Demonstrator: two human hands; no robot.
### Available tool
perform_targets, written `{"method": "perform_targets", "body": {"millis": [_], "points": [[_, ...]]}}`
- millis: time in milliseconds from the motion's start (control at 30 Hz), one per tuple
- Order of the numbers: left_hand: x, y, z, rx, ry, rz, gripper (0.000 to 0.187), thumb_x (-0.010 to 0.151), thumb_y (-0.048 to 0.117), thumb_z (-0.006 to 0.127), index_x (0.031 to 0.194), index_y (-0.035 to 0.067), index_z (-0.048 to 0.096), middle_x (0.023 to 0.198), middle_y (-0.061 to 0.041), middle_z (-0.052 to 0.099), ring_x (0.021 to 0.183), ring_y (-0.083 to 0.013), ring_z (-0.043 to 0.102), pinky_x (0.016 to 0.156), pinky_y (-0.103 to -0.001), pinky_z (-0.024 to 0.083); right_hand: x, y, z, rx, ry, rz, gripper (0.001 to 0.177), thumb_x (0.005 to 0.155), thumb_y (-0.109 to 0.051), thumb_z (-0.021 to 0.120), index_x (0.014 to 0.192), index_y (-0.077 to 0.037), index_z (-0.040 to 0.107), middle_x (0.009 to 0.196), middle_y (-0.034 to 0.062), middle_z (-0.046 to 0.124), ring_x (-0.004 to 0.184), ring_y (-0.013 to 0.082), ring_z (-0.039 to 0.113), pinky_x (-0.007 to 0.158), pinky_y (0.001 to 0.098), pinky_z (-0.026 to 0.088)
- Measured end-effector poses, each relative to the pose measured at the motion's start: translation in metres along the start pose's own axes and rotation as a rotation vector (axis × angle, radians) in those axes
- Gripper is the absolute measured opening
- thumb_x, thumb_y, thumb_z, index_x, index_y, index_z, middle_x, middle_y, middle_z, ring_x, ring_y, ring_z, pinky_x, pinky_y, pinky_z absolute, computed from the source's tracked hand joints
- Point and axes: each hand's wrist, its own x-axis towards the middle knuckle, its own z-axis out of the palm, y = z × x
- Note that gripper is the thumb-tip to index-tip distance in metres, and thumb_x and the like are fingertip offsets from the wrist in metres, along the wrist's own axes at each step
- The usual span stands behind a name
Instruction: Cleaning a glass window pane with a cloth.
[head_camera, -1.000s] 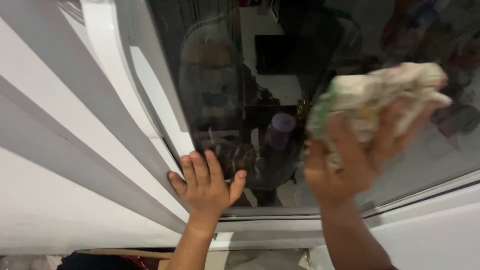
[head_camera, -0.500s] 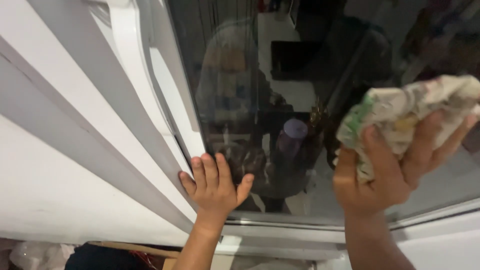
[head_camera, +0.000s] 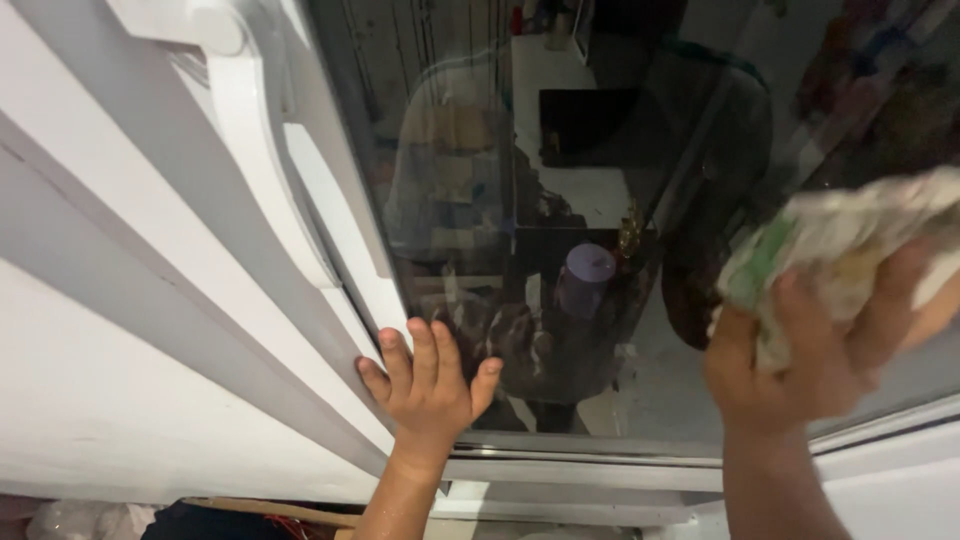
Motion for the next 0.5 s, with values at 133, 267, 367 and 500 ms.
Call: {"method": "perform_targets", "body": {"millis": [133,267,367,500], "points": [[0.001,-0.002,0.002,-0.02,0.02,-0.017,0.08,0.111,0.064,0.035,0.164,0.005,0.025,0.17,-0.014,0.018,0.157,-0.0393,0.01,0.129,-0.059,-0.001,0.039,-0.024,0.012,0.032,-0.049,0.06,0.053,0.091,0.019,0.084,0.128,-0.018,0.074,0.171,0.0009,0.028,0.166,0.0295,0.018,0.144,0.0586,0.023],[0.001,-0.003,0.002,-0.025,0.009,-0.022,0.081,0.111,0.065,0.037,0.164,0.005,0.026,0.17,-0.014,0.019,0.157,-0.0394,0.009,0.128,-0.059,-0.001,0.017,-0.06,0.035,-0.111,-0.115,-0.096,0.058,0.094,-0.019,0.107,0.128,-0.047,0.071,0.163,-0.0045,0.031,0.157,0.0364,0.014,0.136,0.0575,0.02],[0.0,-0.003,0.002,-0.05,0.011,-0.031,0.08,0.11,0.064,0.037,0.163,0.005,0.028,0.169,-0.015,0.021,0.157,-0.039,0.011,0.128,-0.06,-0.001,-0.015,-0.068,0.032,0.08,-0.045,-0.033,0.026,0.09,-0.008,0.09,0.098,-0.029,0.077,0.154,-0.0055,0.044,0.156,0.0304,0.022,0.131,0.0591,0.025],[-0.002,-0.004,0.001,-0.022,0.003,-0.034,0.081,0.11,0.065,0.037,0.163,0.005,0.026,0.17,-0.015,0.02,0.157,-0.0401,0.012,0.128,-0.06,0.001,-0.017,-0.027,0.001,-0.063,-0.107,0.062,0.032,0.092,0.004,0.081,0.108,-0.022,0.069,0.172,-0.0033,0.024,0.162,0.0426,0.015,0.139,0.0705,0.02]]}}
